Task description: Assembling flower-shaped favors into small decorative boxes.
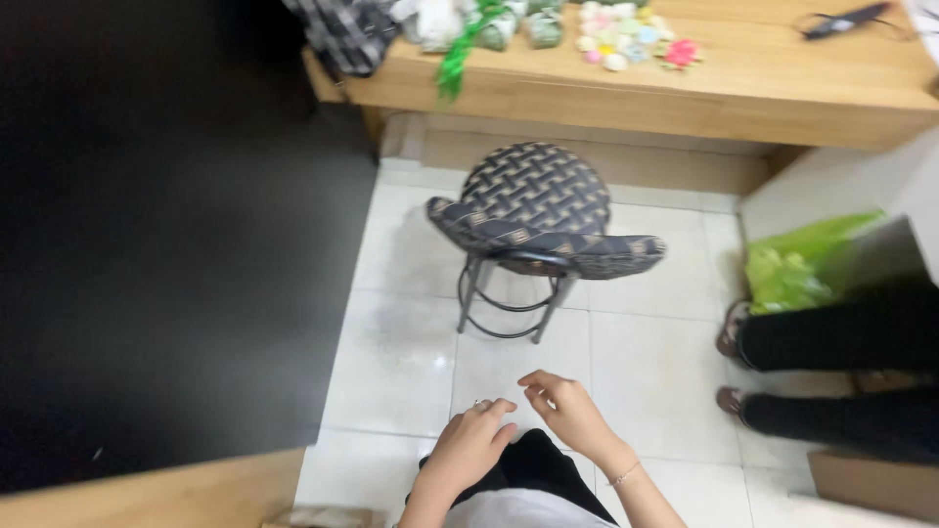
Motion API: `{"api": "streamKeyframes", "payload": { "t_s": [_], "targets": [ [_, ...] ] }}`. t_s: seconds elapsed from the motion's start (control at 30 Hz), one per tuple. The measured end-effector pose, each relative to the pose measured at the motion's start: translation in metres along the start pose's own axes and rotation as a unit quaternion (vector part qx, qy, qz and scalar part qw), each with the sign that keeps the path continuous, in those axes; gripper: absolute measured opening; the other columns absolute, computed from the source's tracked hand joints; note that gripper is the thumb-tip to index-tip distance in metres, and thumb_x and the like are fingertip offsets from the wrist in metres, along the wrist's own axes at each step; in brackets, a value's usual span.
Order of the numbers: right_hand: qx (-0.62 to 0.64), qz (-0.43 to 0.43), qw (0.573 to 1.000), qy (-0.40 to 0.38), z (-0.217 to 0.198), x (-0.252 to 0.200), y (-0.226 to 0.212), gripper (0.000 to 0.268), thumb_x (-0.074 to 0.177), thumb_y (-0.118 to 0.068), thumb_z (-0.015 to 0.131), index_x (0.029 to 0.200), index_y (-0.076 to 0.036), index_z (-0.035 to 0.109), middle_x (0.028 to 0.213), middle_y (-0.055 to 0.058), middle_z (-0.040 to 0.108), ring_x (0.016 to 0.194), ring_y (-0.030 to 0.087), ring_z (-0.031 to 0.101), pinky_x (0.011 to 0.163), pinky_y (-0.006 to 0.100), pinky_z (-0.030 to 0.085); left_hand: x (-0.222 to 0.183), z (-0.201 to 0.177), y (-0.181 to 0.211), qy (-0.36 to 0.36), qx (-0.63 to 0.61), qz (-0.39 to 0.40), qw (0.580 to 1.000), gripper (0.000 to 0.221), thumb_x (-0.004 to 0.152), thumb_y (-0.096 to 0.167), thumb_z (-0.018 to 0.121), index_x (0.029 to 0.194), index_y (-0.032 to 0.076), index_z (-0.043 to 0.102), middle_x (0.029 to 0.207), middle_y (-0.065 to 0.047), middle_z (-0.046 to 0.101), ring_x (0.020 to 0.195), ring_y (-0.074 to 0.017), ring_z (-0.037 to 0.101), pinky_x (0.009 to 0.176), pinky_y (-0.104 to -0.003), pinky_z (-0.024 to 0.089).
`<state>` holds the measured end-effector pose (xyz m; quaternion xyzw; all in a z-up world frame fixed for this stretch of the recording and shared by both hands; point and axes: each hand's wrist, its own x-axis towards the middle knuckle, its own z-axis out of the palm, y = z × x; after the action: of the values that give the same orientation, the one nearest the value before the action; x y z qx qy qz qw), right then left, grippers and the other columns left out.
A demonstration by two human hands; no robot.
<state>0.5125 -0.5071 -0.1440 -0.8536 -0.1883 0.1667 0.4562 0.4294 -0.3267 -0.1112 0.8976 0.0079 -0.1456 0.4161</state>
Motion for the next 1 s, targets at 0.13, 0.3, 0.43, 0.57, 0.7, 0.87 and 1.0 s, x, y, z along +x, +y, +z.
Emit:
{"api": "streamKeyframes", "payload": {
  "t_s": [0.13, 0.3, 0.43, 0.57, 0.7, 0.87, 1.0],
  "targets": [
    [-0.002, 0.125, 0.992, -0.004, -0.023, -0.026, 0.031, 0.022, 0.092, -0.013, 0.065, 0.111, -0.005, 0.072, 0.090, 0.015, 0.079, 0.079, 0.027, 0.077, 0.073, 0.035, 0.059, 0.052, -0.002, 0.022, -0.116, 0.055, 0.008, 0.992, 0.030, 0.098, 0.024, 0.060, 0.124, 0.010, 0.062, 0.117, -0.016, 0.069, 0.103, -0.0375, 0.068, 0.088, -0.046, 0.054],
    [0.006, 0.197, 0.980, -0.014, -0.044, -0.048, 0.098, 0.025, 0.092, -0.014, 0.067, 0.115, -0.007, 0.069, 0.092, 0.014, 0.079, 0.083, 0.027, 0.078, 0.076, 0.035, 0.060, 0.100, 0.032, 0.049, -0.182, 0.074, 0.024, 0.980, 0.031, 0.100, 0.026, 0.059, 0.126, 0.010, 0.060, 0.116, -0.016, 0.069, 0.103, -0.0366, 0.069, 0.089, -0.045, 0.055],
    [-0.004, 0.195, 0.981, 0.004, -0.078, -0.042, 0.134, 0.029, 0.089, -0.013, 0.069, 0.117, -0.007, 0.069, 0.089, 0.015, 0.079, 0.083, 0.031, 0.077, 0.076, 0.037, 0.060, 0.130, 0.081, 0.056, -0.186, 0.052, 0.120, 0.974, 0.029, 0.097, 0.024, 0.063, 0.121, 0.008, 0.065, 0.111, -0.019, 0.071, 0.104, -0.0395, 0.068, 0.089, -0.048, 0.053],
    [-0.016, 0.188, 0.982, -0.031, -0.137, -0.017, 0.173, 0.031, 0.088, -0.012, 0.067, 0.119, -0.008, 0.068, 0.093, 0.016, 0.078, 0.086, 0.032, 0.076, 0.078, 0.037, 0.060, 0.181, 0.138, 0.074, -0.252, 0.055, 0.109, 0.960, 0.034, 0.097, 0.026, 0.065, 0.125, 0.007, 0.062, 0.111, -0.022, 0.068, 0.108, -0.0404, 0.066, 0.092, -0.049, 0.052],
    [-0.059, 0.159, 0.984, -0.059, -0.211, 0.013, 0.214, 0.030, 0.092, -0.017, 0.068, 0.120, -0.007, 0.066, 0.095, 0.018, 0.077, 0.089, 0.033, 0.074, 0.079, 0.037, 0.059, 0.243, 0.174, 0.114, -0.244, 0.053, 0.097, 0.963, 0.033, 0.097, 0.025, 0.065, 0.123, 0.005, 0.062, 0.110, -0.022, 0.069, 0.108, -0.0396, 0.067, 0.091, -0.049, 0.052],
    [-0.105, 0.118, 0.986, -0.059, -0.291, 0.046, 0.255, 0.030, 0.092, -0.020, 0.069, 0.119, -0.009, 0.065, 0.097, 0.018, 0.076, 0.090, 0.031, 0.074, 0.077, 0.039, 0.059, 0.318, 0.201, 0.165, -0.191, 0.054, 0.051, 0.979, 0.040, 0.097, 0.024, 0.064, 0.133, 0.007, 0.056, 0.112, -0.024, 0.066, 0.105, -0.0419, 0.066, 0.091, -0.049, 0.053],
    [-0.085, 0.143, 0.983, -0.079, -0.341, 0.091, 0.258, 0.030, 0.093, -0.020, 0.068, 0.121, -0.010, 0.064, 0.098, 0.015, 0.076, 0.087, 0.030, 0.076, 0.076, 0.037, 0.061, 0.381, 0.187, 0.200, -0.132, 0.068, 0.052, 0.987, 0.039, 0.098, 0.025, 0.063, 0.131, 0.005, 0.055, 0.109, -0.023, 0.068, 0.102, -0.0398, 0.068, 0.087, -0.049, 0.054]
  ]
}}
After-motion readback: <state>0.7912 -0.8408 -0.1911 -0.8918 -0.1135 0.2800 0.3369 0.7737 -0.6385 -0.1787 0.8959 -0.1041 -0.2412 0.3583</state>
